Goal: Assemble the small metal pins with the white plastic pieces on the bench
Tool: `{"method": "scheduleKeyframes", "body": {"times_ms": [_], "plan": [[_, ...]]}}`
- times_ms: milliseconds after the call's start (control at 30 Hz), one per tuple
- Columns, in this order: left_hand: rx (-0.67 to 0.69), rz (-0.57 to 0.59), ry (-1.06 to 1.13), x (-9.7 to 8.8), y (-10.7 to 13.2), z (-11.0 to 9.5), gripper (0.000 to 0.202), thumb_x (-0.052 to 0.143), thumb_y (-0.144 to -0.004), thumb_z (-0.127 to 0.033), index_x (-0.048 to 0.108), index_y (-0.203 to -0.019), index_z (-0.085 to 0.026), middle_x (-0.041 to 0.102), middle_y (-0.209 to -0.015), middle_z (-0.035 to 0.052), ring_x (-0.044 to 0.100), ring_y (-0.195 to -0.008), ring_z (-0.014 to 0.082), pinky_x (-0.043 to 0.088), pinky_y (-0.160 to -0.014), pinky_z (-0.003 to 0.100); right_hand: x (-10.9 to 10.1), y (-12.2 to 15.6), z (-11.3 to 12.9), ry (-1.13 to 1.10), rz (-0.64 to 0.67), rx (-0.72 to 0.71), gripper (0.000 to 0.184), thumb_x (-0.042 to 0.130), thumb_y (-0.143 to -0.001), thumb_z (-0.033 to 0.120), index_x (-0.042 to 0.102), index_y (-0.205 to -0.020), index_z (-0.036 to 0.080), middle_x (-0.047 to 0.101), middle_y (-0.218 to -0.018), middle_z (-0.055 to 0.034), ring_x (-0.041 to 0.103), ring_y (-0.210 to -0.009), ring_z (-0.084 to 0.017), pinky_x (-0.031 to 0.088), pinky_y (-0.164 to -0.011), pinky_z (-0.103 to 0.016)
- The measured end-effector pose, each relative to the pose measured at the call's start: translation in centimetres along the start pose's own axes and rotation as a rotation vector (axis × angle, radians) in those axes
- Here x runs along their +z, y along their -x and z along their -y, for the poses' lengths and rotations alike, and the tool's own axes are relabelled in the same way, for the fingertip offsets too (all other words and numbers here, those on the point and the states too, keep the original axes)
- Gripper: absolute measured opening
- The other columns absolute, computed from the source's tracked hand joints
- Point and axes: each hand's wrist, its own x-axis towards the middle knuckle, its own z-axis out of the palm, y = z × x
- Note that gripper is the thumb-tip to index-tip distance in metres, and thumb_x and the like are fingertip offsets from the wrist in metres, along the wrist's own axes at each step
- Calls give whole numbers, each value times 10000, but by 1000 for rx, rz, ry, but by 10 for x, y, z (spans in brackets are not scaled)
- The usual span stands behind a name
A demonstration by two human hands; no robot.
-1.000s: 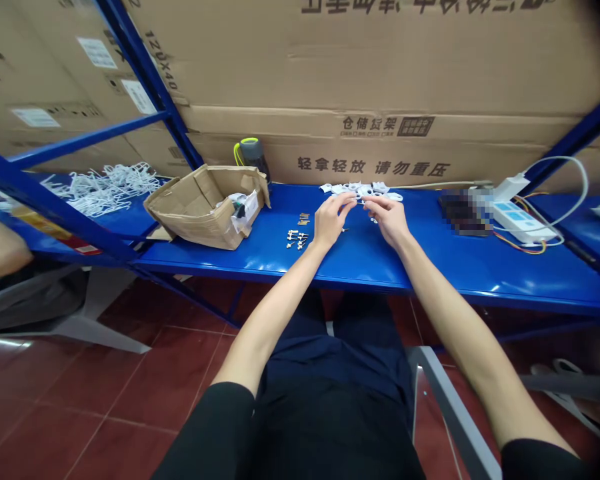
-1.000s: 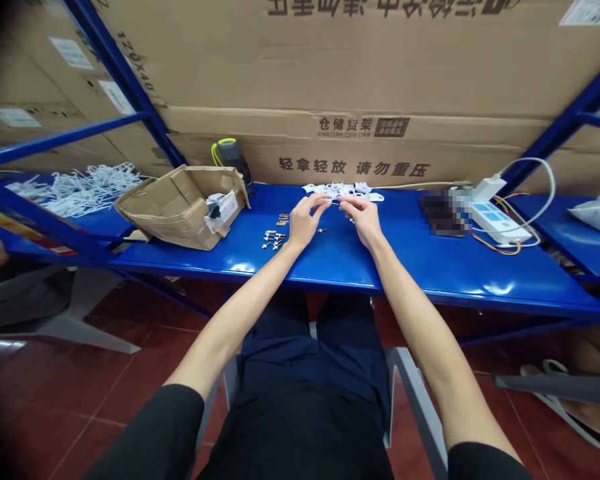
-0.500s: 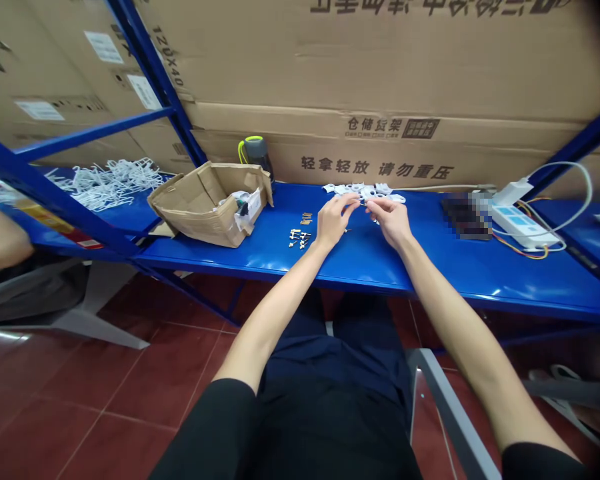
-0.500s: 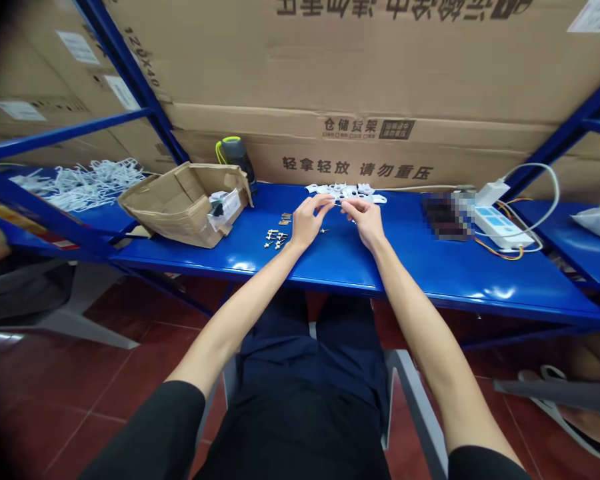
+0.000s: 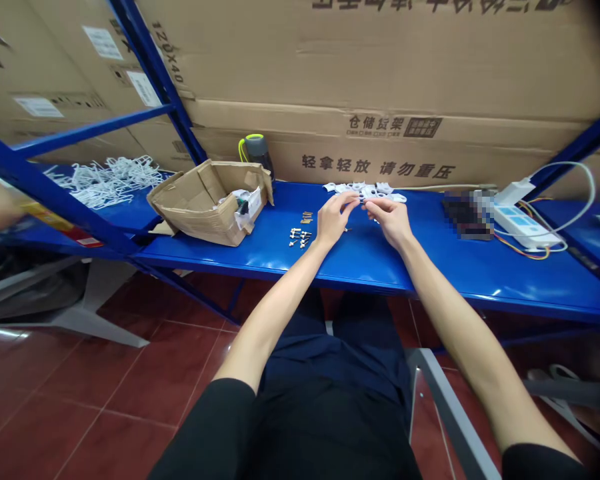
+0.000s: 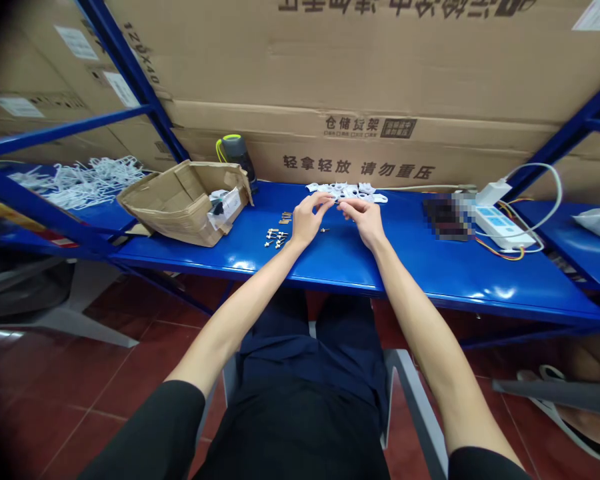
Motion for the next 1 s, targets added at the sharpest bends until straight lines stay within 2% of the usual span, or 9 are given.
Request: {"method": "scheduleKeyframes", "body": {"times_ms": [167,300,433,633,800,1000], "plan": [[-14,16,37,2,0,5,158,685,-1037,-353,783,-1140,-284,810,-1145,33,762,-1084,228,580,-1012,346,-1,1,2,43,-13,-18,351,852,-805,540,840,-1001,248,817,-897,-30,687,-717,-199,609,-734,-375],[-50,38,115,3,-1,8,173,688,-1030,-365,791,-1132,-271,805,-1186,46,764,-1116,245,568,-1042,353,-1,2,4,44,-12,-26,346,862,-797,523,852,-996,241,826,-901,-41,688,-722,-209,614,-757,-400],[-109,41,214,4,-3,9,151,711,-1012,-358,780,-1105,-261,811,-1159,37,781,-1098,247,586,-1000,335,0,2,6,60,-23,-50,340,862,-796,523,850,-988,242,824,-889,-41,705,-741,-219,620,-766,-403],[-78,58,250,4,-3,10,85,720,-998,-300,774,-1029,-242,818,-1121,38,791,-1069,245,581,-1002,333,2,4,9,73,-21,-44,331,859,-789,535,839,-926,234,818,-844,-42,693,-714,-210,630,-759,-399],[-151,64,300,2,-4,8,148,754,-976,-326,754,-1093,-234,829,-1083,42,801,-1050,248,595,-993,337,3,4,10,34,-10,-55,333,860,-796,518,827,-967,234,818,-853,-38,699,-713,-199,627,-757,-382],[-178,104,362,3,-6,13,199,779,-957,-339,746,-1114,-222,824,-1131,60,804,-1045,250,603,-988,340,2,3,10,79,-28,-59,304,856,-786,517,805,-872,230,810,-822,-40,699,-711,-204,631,-749,-384]]}}
